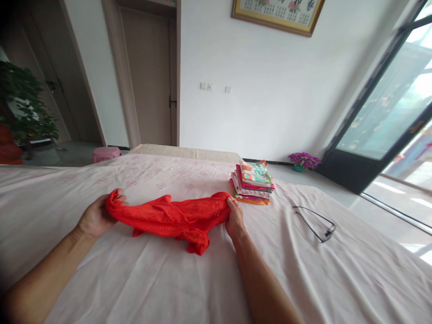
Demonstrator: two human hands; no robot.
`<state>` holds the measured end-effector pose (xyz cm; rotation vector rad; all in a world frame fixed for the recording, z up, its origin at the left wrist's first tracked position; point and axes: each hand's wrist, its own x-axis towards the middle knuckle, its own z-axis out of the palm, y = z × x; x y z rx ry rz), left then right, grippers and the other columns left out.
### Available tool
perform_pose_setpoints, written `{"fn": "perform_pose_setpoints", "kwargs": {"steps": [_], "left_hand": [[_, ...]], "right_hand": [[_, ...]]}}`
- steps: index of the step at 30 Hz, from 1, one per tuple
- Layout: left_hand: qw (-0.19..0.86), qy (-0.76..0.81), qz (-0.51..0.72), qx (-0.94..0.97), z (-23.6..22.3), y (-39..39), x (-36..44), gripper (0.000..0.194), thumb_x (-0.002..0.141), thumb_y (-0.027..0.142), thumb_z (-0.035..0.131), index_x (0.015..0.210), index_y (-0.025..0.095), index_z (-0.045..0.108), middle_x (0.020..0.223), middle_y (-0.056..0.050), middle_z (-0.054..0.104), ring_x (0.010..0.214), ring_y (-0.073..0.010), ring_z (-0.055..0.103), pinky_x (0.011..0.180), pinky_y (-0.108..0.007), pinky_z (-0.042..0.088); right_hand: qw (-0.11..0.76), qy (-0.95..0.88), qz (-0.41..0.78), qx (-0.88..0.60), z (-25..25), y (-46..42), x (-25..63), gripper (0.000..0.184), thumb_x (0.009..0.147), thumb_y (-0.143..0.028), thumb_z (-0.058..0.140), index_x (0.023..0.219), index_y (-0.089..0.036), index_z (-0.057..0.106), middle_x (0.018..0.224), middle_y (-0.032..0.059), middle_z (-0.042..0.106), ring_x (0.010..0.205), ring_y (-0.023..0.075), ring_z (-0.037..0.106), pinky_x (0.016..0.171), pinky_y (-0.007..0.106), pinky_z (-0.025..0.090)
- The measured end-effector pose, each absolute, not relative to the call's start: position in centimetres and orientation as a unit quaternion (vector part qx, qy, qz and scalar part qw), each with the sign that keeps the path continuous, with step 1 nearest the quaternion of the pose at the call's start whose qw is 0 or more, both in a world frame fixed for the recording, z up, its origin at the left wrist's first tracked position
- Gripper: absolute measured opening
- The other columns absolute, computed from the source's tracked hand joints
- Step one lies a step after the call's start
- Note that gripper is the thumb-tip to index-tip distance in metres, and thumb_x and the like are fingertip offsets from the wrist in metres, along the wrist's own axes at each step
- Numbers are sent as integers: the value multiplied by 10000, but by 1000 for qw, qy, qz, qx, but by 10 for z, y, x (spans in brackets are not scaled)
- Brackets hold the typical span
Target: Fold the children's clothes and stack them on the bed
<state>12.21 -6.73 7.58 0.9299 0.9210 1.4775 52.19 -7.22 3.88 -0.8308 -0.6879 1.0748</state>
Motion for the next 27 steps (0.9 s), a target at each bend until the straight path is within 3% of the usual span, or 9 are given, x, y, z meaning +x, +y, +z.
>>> {"fn": "perform_pose_setpoints", "kwargs": {"steps": [3,5,8,12,14,15,20,24,27], "left_hand": [[621,413,437,503,85,-75,126,311,745,494,602,829,200,659,629,-24,601,559,-187,581,544,-320,490],[540,464,393,582,91,-78,139,405,762,562,586,913,201,686,806,-61,687,752,-245,663,670,-353,531],[339,504,431,667,98,-90,172,344,755,531,634,890,222,703,931,-49,716,914,-256,663,815,-342,521],[323,431,386,749,86,-125,230,274,770,431,672,998,286,716,1003,-47,724,947,-256,666,868,-356,519],[303,370,334,812,71,-143,256,593,673,334,765,1250,330,629,1240,-62,658,1126,-289,609,979,-387,480],[281,360,316,832,63,-149,266,646,657,285,768,1282,329,609,1263,-70,644,1152,-299,592,1005,-407,462],[261,396,329,817,47,-144,273,125,831,247,555,852,276,674,850,-54,697,840,-243,642,812,-389,500],[383,447,532,609,62,-109,239,191,888,421,508,886,254,601,852,-14,691,875,-221,653,783,-344,522],[486,457,630,397,61,-80,209,137,853,360,543,835,224,547,732,12,661,759,-198,666,679,-313,538]], "right_hand": [[701,-333,520,-356,47,-78,514,254,721,-392,780,830,-225,623,778,-21,685,691,157,601,707,289,494],[682,-356,542,-339,54,-81,507,263,737,-396,773,872,-222,629,813,-8,696,716,165,616,725,296,499],[657,-377,574,-312,64,-86,493,338,734,-356,774,1018,-233,638,926,11,712,802,187,643,776,315,507],[653,-350,614,-271,78,-91,472,556,692,-225,774,1214,-294,595,1092,-5,695,893,177,654,833,311,509],[654,-336,634,-240,84,-94,462,611,678,-174,759,1249,-302,584,1178,-1,671,931,163,650,851,297,506],[655,-335,639,-227,87,-95,459,625,671,-153,749,1255,-301,585,1211,3,657,947,157,646,853,288,506],[673,-347,608,-238,86,-89,465,649,587,-43,678,1191,-277,633,1193,-4,654,908,129,635,780,240,512],[715,-302,573,-264,74,-76,489,592,564,-46,666,1114,-265,643,1128,-1,674,958,148,643,853,281,520],[692,-297,573,-325,56,-68,501,510,579,-74,667,1058,-247,648,1086,20,690,990,183,655,912,343,517]]}}
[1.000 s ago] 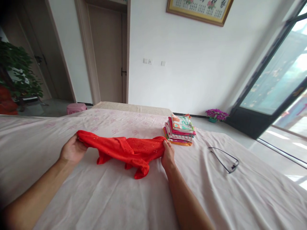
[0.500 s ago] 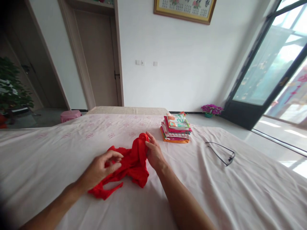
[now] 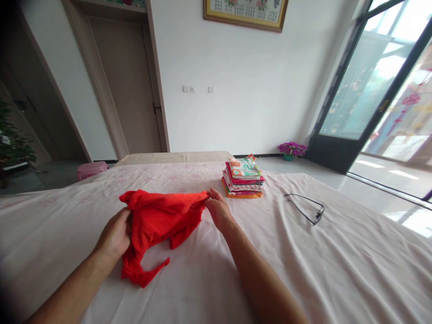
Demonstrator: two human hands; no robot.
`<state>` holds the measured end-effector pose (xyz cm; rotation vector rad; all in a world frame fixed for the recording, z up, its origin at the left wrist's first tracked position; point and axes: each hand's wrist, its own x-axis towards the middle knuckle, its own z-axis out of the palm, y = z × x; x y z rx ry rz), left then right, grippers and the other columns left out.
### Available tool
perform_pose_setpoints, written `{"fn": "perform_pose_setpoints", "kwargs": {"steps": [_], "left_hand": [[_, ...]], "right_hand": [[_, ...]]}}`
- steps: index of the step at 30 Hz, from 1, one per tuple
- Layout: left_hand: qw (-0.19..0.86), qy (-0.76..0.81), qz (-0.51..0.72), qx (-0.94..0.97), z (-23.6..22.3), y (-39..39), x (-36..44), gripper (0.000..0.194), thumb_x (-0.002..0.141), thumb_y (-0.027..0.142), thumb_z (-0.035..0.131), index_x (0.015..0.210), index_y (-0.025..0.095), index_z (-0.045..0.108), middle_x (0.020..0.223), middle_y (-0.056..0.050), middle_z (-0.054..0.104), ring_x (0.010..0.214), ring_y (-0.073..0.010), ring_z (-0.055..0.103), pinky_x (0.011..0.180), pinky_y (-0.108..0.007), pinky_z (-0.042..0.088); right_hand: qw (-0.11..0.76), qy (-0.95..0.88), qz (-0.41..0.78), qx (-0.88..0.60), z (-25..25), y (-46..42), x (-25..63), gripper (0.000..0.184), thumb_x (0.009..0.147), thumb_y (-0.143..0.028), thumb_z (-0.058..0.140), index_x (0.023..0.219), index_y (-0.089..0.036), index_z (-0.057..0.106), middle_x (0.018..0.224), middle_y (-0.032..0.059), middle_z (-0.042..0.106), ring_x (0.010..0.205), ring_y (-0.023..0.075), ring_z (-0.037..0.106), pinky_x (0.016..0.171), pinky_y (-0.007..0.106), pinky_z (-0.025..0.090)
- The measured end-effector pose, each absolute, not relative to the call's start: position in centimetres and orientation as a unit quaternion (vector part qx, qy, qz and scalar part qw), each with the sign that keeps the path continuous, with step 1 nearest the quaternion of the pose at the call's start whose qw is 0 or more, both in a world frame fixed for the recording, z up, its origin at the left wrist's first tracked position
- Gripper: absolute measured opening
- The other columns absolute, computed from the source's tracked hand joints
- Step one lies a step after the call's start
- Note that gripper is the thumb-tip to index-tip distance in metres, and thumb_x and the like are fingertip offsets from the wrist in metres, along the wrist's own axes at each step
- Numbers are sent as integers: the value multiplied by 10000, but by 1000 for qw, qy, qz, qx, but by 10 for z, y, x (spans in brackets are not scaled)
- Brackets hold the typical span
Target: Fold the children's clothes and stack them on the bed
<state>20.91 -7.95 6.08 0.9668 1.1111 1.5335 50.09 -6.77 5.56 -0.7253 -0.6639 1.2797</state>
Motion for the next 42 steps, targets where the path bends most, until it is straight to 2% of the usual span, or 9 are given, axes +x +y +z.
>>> {"fn": "perform_pose_setpoints", "kwargs": {"steps": [4,11,15,20,24,28,31,35,42], "left_hand": [[560,478,622,265,43,-61,186,58,776,182,577,833,190,569,675,-2,663,684,-176,684,640,-289,552],[625,334,603,366,60,-81,210,232,727,247,724,937,163,669,872,-30,733,864,-206,704,776,-301,574],[653,354,627,236,74,-82,215,176,795,210,567,913,158,686,835,-41,736,848,-215,707,781,-342,585],[614,455,624,160,60,-58,184,248,813,155,435,893,144,669,720,-47,706,708,-191,696,722,-350,586],[496,581,586,271,39,-41,152,236,773,247,556,960,146,659,787,-67,712,777,-228,703,748,-368,573],[186,712,462,495,34,-43,133,559,742,337,632,1264,149,566,1117,-161,674,1074,-327,646,955,-491,492],[14,677,387,626,36,-47,135,500,796,295,546,1281,174,573,1336,-172,570,1262,-325,535,1085,-474,395],[79,603,402,684,31,-41,144,371,889,282,404,1163,207,642,1230,-83,676,1162,-208,620,1045,-317,446],[104,613,238,746,17,-33,143,423,837,187,453,1226,180,619,1257,-106,652,1132,-190,625,987,-284,449]], "right_hand": [[607,-409,525,-434,30,-62,502,427,602,-110,612,1018,-195,662,1049,64,705,987,225,663,900,385,519],[531,-673,144,-494,32,-76,475,502,720,-102,516,1192,-241,620,1148,55,664,1060,214,615,966,410,484],[523,-666,115,-519,29,-76,468,532,750,-111,511,1261,-243,578,1227,67,633,1143,220,582,1020,411,457],[489,-568,196,-633,10,-57,497,532,799,-120,436,1311,-195,560,1282,97,627,1106,210,623,991,394,481],[407,-619,193,-644,9,-57,507,470,845,-142,438,1277,-188,616,1225,86,681,1158,220,610,1025,366,444],[350,-681,122,-631,17,-66,496,377,926,-252,438,1219,-229,674,1185,60,708,1132,240,612,984,347,449],[334,-702,108,-620,22,-71,490,365,952,-296,429,1209,-250,684,1165,50,718,1099,229,626,960,322,449],[329,-710,113,-612,26,-74,490,374,950,-295,436,1248,-266,660,1182,34,713,1094,213,628,964,307,442],[308,-734,124,-592,25,-74,491,350,908,-231,475,1170,-268,703,1148,21,726,1096,208,627,980,304,431]]}}
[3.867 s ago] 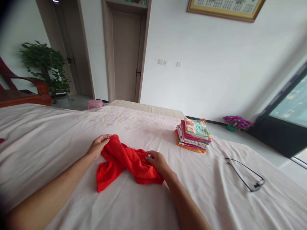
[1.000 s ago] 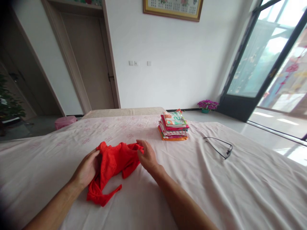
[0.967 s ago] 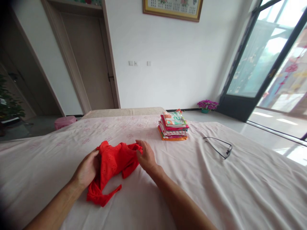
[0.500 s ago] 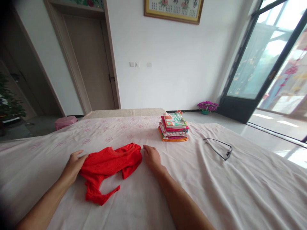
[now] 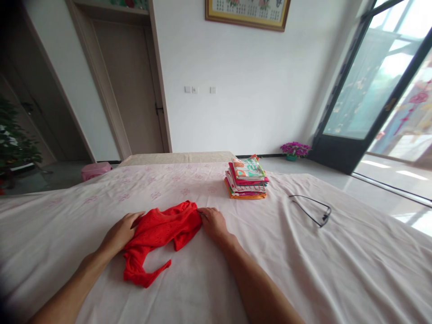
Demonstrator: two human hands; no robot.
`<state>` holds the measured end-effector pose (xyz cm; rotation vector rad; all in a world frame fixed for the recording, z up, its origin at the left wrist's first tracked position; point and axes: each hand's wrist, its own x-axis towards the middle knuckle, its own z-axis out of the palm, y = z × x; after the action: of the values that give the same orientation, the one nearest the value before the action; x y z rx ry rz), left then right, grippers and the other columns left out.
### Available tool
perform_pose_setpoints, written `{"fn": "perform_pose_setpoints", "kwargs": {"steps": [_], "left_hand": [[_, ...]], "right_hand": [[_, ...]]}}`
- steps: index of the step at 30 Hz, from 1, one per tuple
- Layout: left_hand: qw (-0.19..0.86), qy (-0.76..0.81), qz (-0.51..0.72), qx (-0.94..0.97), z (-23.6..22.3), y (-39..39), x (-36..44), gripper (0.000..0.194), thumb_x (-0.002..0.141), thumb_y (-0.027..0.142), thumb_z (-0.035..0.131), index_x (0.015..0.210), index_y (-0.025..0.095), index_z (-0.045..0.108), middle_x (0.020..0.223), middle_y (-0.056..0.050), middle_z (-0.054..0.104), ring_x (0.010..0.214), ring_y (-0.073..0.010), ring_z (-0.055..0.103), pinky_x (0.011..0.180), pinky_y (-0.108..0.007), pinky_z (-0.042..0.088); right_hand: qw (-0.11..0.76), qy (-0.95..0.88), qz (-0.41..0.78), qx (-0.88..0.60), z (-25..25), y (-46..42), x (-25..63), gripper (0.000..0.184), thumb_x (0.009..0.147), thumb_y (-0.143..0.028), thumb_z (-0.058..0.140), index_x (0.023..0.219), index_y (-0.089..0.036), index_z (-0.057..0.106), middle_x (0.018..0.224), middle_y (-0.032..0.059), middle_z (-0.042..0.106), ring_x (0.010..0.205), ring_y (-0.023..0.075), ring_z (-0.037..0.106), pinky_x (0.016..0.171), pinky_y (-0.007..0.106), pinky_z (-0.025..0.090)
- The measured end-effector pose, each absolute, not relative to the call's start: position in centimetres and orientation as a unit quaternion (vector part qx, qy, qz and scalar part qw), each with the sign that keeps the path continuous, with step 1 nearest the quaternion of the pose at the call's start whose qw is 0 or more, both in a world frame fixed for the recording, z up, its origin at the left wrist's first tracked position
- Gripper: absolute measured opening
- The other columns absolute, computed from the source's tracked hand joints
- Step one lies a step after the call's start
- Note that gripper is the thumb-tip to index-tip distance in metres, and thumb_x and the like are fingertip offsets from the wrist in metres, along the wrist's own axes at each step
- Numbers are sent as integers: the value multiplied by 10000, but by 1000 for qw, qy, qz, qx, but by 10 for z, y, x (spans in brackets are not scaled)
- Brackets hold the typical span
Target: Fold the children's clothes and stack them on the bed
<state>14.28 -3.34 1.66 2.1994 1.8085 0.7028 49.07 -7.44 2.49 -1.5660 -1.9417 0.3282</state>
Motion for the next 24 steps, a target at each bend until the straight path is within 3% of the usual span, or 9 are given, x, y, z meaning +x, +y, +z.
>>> {"fn": "perform_pose_setpoints", "kwargs": {"steps": [6,13,16,21,24], "left_hand": [[88,674,180,711,29,-45,147,264,871,311,460,1028,228,655,1098,-96,712,976,-232,673,798,-303,469],[52,669,418,612,44,-54,144,308,887,471,462,1033,244,611,1041,-55,717,960,-240,658,829,-312,471],[42,624,500,599,56,-60,143,321,874,486,493,1044,239,607,1008,-46,700,938,-230,646,847,-316,478],[4,567,572,593,78,-66,139,304,880,471,508,1035,227,601,967,-42,652,916,-214,614,878,-323,477],[-48,567,571,592,93,-66,131,307,869,475,517,1005,216,612,957,-48,634,953,-233,590,940,-367,464]], "right_hand": [[350,-698,164,-603,15,-70,492,430,896,-245,499,1313,-279,599,1178,13,712,1112,194,621,958,298,445],[359,-665,256,-603,19,-42,499,416,874,-302,539,1274,-225,623,941,13,736,866,176,668,824,298,502],[334,-681,296,-581,26,-27,498,479,818,-291,611,1291,-219,617,961,19,719,785,155,651,752,276,511],[284,-744,270,-541,28,-17,482,301,693,-184,663,986,-184,735,1041,48,688,849,171,636,776,282,499],[338,-720,308,-521,37,-21,473,185,664,-227,699,837,-163,699,942,41,694,836,177,629,757,287,498]]}}
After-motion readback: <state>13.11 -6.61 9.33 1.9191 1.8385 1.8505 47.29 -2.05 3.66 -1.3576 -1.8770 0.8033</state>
